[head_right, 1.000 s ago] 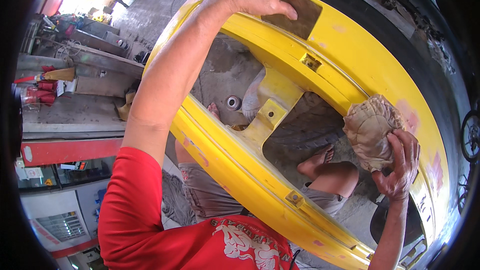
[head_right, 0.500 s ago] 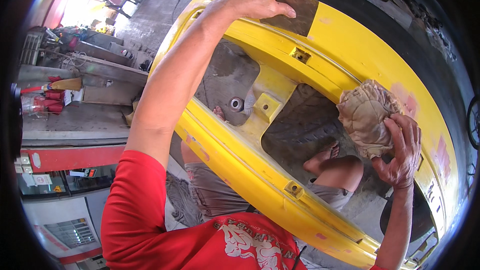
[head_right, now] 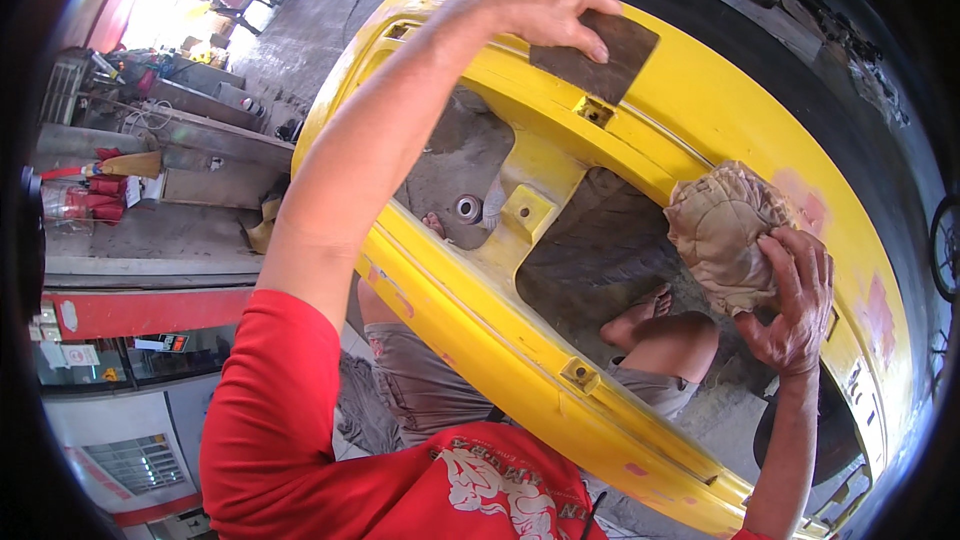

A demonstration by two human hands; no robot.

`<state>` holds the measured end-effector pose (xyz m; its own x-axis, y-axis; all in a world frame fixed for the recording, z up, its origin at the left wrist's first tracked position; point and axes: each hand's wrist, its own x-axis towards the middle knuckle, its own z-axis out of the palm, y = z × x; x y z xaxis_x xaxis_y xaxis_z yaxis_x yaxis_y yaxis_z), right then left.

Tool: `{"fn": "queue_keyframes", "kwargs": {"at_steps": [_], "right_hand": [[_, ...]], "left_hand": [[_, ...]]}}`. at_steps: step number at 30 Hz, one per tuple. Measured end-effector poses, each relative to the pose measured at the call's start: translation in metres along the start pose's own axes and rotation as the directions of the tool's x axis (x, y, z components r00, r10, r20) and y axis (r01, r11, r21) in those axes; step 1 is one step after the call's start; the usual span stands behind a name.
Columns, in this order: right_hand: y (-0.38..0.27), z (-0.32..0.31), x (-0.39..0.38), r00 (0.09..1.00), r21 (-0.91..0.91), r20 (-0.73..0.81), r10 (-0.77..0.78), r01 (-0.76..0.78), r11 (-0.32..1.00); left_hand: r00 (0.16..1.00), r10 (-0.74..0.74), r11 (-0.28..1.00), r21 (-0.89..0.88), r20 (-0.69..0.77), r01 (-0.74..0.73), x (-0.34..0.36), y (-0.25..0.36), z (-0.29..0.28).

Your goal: The person sits on the floor and sands a yellow car bumper with a sanding block, then wipes the surface with a cloth. The person repeatedly sands and wipes different sections of the bumper throughout the clip.

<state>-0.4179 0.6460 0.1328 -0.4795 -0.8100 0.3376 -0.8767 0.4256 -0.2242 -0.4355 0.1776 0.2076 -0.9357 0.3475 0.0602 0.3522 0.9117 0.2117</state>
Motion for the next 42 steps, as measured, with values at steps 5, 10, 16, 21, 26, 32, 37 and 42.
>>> {"fn": "queue_keyframes", "kwargs": {"at_steps": [5,10,16,21,26,32,37,42], "right_hand": [[0.001,0.001,0.000,1.000,-0.010,-0.007,-0.005,0.005,1.000],[-0.001,0.001,0.000,1.000,-0.013,-0.003,0.007,-0.007,1.000],[0.000,0.002,0.001,1.000,-0.012,0.007,0.006,-0.006,1.000],[0.003,0.001,-0.003,1.000,-0.036,0.020,0.002,-0.002,0.999],[0.003,0.003,-0.003,1.000,-0.044,0.027,-0.004,0.005,0.999],[0.001,0.001,-0.002,0.998,-0.059,0.061,0.007,-0.003,0.998],[-0.001,0.000,-0.001,0.998,-0.065,0.065,0.010,-0.006,0.998],[0.000,0.001,-0.002,0.997,-0.090,0.071,0.018,-0.012,0.996]], "left_hand": [[0.992,-0.087,0.996,-0.008,-0.090,0.087,-0.020,-0.037,-0.020],[0.946,-0.125,0.987,0.055,-0.299,0.148,-0.018,-0.028,0.004],[0.985,-0.118,0.992,0.019,-0.124,0.121,-0.011,0.009,0.008],[0.991,-0.106,0.992,0.054,-0.079,0.110,-0.026,-0.029,-0.018],[0.954,-0.300,0.940,-0.167,0.004,0.297,-0.079,-0.100,-0.054],[0.844,-0.518,0.738,-0.427,0.139,0.523,-0.092,-0.133,-0.056],[0.980,-0.156,0.973,-0.153,0.123,0.174,-0.063,-0.157,-0.053],[0.990,-0.116,0.977,-0.171,0.081,0.128,-0.055,-0.156,-0.043]]}}
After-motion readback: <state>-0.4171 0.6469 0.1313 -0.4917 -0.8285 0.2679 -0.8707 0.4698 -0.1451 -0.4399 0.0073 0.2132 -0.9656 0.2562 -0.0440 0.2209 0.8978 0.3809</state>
